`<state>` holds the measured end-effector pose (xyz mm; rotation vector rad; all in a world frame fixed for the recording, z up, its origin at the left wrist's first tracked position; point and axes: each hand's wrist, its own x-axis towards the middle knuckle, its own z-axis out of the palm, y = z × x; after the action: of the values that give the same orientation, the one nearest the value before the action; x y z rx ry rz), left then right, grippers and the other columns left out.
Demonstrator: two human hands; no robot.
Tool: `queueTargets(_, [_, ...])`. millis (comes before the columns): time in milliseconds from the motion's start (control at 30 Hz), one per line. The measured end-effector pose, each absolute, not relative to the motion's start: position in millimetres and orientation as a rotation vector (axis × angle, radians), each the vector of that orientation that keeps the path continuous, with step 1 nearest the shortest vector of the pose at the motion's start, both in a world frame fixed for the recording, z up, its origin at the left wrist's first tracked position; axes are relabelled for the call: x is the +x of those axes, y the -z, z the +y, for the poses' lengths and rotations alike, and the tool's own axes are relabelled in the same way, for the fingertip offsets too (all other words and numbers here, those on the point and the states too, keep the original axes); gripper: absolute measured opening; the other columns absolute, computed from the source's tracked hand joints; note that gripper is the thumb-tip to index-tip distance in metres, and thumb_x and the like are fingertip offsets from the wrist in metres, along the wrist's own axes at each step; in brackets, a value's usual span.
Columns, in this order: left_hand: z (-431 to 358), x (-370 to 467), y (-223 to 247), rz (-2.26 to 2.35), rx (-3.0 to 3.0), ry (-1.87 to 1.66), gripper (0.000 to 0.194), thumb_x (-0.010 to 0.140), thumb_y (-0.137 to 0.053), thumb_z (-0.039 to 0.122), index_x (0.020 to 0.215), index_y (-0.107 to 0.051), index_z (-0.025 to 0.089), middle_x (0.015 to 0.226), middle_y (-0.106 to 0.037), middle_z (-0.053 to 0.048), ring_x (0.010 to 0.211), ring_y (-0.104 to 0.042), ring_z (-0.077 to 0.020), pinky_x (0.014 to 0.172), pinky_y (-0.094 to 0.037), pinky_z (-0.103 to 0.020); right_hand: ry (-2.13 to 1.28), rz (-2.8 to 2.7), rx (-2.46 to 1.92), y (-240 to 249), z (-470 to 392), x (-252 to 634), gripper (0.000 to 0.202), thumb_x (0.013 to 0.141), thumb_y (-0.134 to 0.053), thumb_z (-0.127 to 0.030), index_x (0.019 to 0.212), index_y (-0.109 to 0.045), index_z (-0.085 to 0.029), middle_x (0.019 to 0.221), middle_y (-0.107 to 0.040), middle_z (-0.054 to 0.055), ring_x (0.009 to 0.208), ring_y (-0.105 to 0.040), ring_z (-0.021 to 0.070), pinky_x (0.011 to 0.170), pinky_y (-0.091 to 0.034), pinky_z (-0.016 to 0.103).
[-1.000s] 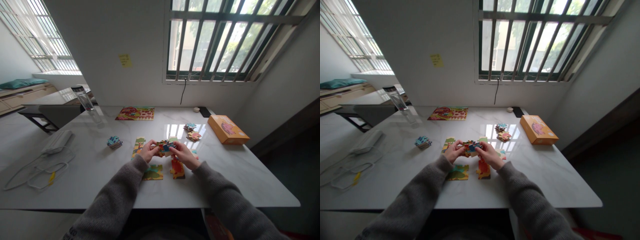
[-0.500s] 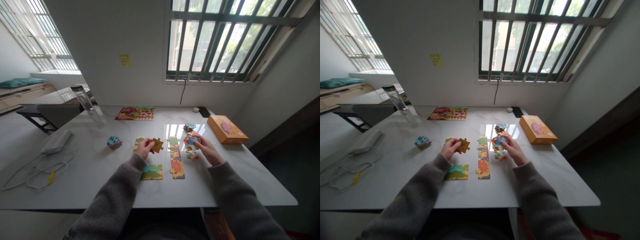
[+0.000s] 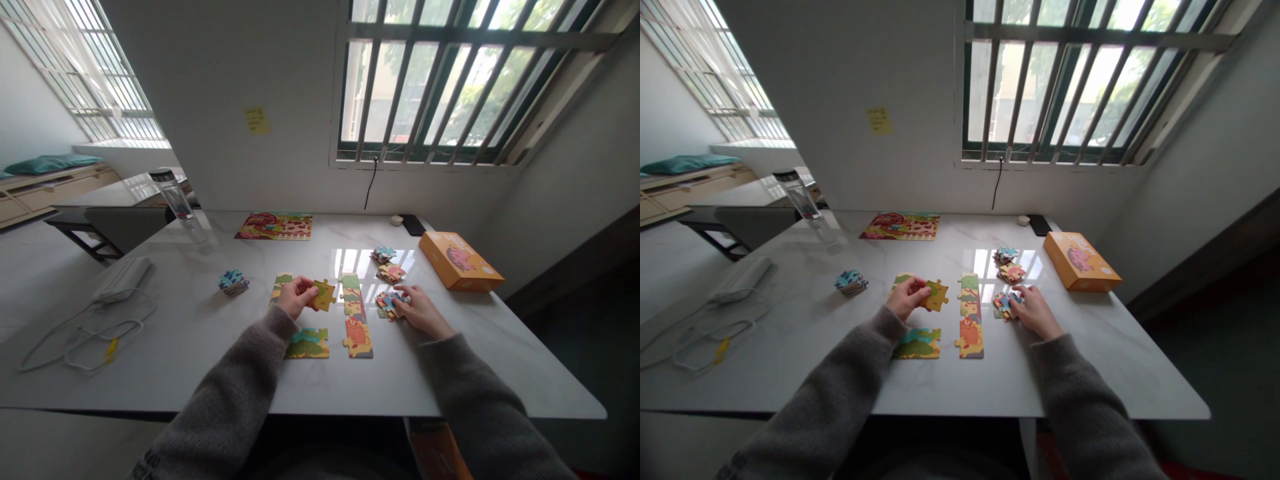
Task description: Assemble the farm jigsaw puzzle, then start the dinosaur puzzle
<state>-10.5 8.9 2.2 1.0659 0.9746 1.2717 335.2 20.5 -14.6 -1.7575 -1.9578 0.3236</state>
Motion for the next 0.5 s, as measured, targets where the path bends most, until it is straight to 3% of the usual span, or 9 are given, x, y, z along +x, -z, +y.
queueTargets(167, [8, -11, -1, 0.993, 1.080, -1.244, 0.056, 0.055, -0.092, 0.047, 0.081, -0.053, 0.015, 0.075, -0.062, 0.000, 0.067, -0.067, -0.0177, 0.050, -0.063, -0.032, 0.009, -2.003, -1.579, 0, 9, 314, 0.036, 0.087, -0.059, -0.033, 0.119, -0.067, -0.017, 0.102, -0.060, 0.013, 0.095, -0.061, 0.0303, 0.086, -0.050, 0.045])
queueTargets(267, [7, -11, -1, 0.990, 1.080, -1.198, 0.059, 0.054, -0.092, 0.050, 0.080, -0.052, 0.015, 0.076, -0.060, 0.001, 0.068, -0.067, -0.0179, 0.054, -0.065, -0.036, -0.123, -2.101, -1.239, -13, -1, 279, 0.028, 0.094, -0.052, -0.026, 0.119, -0.062, -0.019, 0.099, -0.062, 0.011, 0.095, -0.060, 0.0278, 0.087, -0.051, 0.046])
queueTargets(333, [5, -10, -2, 0.991, 1.077, -1.178, 0.061, 0.053, -0.092, 0.052, 0.079, -0.050, 0.015, 0.077, -0.059, 0.001, 0.067, -0.067, -0.0180, 0.054, -0.065, -0.037, -0.264, -2.159, -1.022, -21, -7, 251, 0.035, 0.095, -0.054, -0.025, 0.130, -0.055, -0.023, 0.110, -0.061, 0.011, 0.099, -0.061, 0.0262, 0.088, -0.053, 0.045])
queueTargets(400, [4, -10, -4, 0.986, 1.082, -1.165, 0.062, 0.053, -0.092, 0.053, 0.079, -0.050, 0.015, 0.078, -0.059, 0.001, 0.067, -0.068, -0.0184, 0.054, -0.065, -0.038, -0.262, -2.238, -0.857, -27, -10, 227, 0.049, 0.092, -0.062, -0.027, 0.138, -0.048, -0.026, 0.128, -0.055, 0.013, 0.119, -0.054, 0.0300, 0.098, -0.051, 0.050])
queueTargets(500, [2, -10, -6, 0.965, 1.101, -1.154, 0.059, 0.056, -0.091, 0.051, 0.080, -0.050, 0.015, 0.078, -0.060, 0.001, 0.069, -0.068, -0.0193, 0.056, -0.065, -0.039, -0.200, -2.325, -0.749, -34, -9, 204, 0.047, 0.092, -0.064, -0.027, 0.137, -0.050, -0.028, 0.130, -0.056, 0.012, 0.121, -0.052, 0.0299, 0.099, -0.049, 0.051])
